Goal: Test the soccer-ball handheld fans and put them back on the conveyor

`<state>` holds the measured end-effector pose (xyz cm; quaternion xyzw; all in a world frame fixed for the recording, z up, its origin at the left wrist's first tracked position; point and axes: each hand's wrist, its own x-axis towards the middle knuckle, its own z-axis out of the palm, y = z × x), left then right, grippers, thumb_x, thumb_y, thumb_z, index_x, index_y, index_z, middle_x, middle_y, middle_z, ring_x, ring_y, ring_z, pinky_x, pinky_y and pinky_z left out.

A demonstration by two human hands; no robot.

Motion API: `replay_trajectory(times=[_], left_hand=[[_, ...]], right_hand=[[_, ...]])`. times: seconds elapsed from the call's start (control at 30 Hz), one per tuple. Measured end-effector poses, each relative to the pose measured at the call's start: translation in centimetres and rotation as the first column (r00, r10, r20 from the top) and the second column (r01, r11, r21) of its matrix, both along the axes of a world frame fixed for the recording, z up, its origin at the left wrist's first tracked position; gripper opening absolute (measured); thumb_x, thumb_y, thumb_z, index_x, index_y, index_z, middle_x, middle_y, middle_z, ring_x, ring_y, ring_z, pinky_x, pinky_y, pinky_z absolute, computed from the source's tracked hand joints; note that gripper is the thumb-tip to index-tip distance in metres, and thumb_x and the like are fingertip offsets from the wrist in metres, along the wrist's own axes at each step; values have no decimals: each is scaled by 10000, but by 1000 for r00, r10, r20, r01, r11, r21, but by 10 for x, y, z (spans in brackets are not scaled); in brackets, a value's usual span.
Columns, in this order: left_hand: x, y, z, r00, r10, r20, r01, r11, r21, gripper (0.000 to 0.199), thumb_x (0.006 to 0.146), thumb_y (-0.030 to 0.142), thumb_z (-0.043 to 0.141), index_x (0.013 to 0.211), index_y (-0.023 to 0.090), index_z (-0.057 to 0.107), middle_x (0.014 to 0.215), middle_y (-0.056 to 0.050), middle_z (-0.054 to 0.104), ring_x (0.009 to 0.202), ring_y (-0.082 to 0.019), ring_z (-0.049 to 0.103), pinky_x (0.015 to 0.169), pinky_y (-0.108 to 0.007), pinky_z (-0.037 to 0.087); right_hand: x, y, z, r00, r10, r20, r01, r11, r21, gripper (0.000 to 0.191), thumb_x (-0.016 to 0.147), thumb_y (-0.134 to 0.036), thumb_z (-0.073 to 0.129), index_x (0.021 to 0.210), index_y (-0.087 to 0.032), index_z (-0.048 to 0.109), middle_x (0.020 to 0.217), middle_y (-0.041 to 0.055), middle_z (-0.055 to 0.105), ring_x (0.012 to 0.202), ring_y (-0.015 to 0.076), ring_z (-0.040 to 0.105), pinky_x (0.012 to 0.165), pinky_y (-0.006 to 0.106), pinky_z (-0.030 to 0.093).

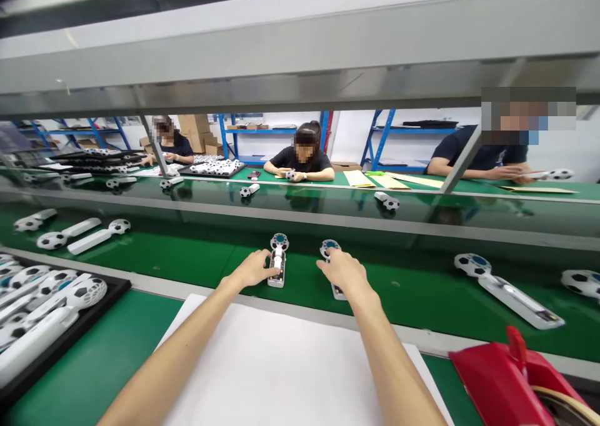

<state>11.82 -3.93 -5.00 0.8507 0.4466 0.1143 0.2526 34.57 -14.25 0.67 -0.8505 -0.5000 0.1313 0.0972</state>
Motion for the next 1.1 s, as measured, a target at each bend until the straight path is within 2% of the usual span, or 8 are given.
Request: replay_trajectory(times=[0.1,0.23,0.33,0.47,0.6,0.77,0.97,1.1], left_hand=[[3,-3,1,999,-2,43,1,1000,23,451,842,493,644,1175,189,625,1138,-117,657,1102,-292,598,856,-315,466],[7,-4,1,995,21,99,-31,995,99,315,876,390,620,1123,198,654,1083,-101,675,1029,-264,623,825,-313,455],[11,-5,-5,988,79,129,-99,983,157,232,936,345,512,1029,205,672,1012,-83,694,942,-234,636,780,-311,446],[16,-10,-19,978,144,148,-175,960,219,244,955,316,447,918,216,667,902,-62,699,851,-213,621,735,-314,428],[19,-15,-28,971,159,178,-204,941,271,253,959,344,441,918,227,661,868,-59,686,818,-206,601,742,-325,419],[20,-18,-30,974,111,199,-166,943,289,236,944,348,470,869,236,664,807,-46,670,761,-195,584,737,-325,418],[20,-18,-31,965,77,251,-145,953,268,199,915,337,523,829,240,674,737,-26,648,710,-179,555,703,-305,414],[22,-15,-30,935,118,335,-209,945,251,164,890,301,543,806,232,666,650,19,598,640,-143,509,656,-272,385]], right_hand=[[-4,-3,3,995,80,-63,-76,996,56,492,937,-393,566,1375,-168,575,1207,173,678,1052,320,658,886,434,490],[-23,-8,6,928,328,-178,-301,940,160,472,908,-383,571,1338,-194,617,1087,108,723,832,250,689,705,330,496],[-52,-13,5,799,546,-253,-485,833,266,377,889,-334,583,1242,-242,680,934,36,739,705,201,667,617,285,481],[-98,-12,-13,637,733,-240,-602,667,440,227,905,-263,552,1025,-256,745,867,8,743,745,184,677,646,255,506],[-132,-5,-52,656,749,-92,-580,578,574,282,923,-204,476,947,-213,757,838,59,756,730,213,689,678,302,518],[-144,-1,-93,669,733,125,-597,430,677,276,883,-184,490,903,-197,765,775,85,767,675,249,706,700,360,515],[-141,0,-100,681,683,265,-588,294,754,260,890,-123,484,902,-167,740,723,63,753,608,218,702,635,330,500],[-141,1,-103,680,665,309,-562,202,802,238,906,-121,492,863,-157,724,688,43,733,575,188,676,607,304,475]])
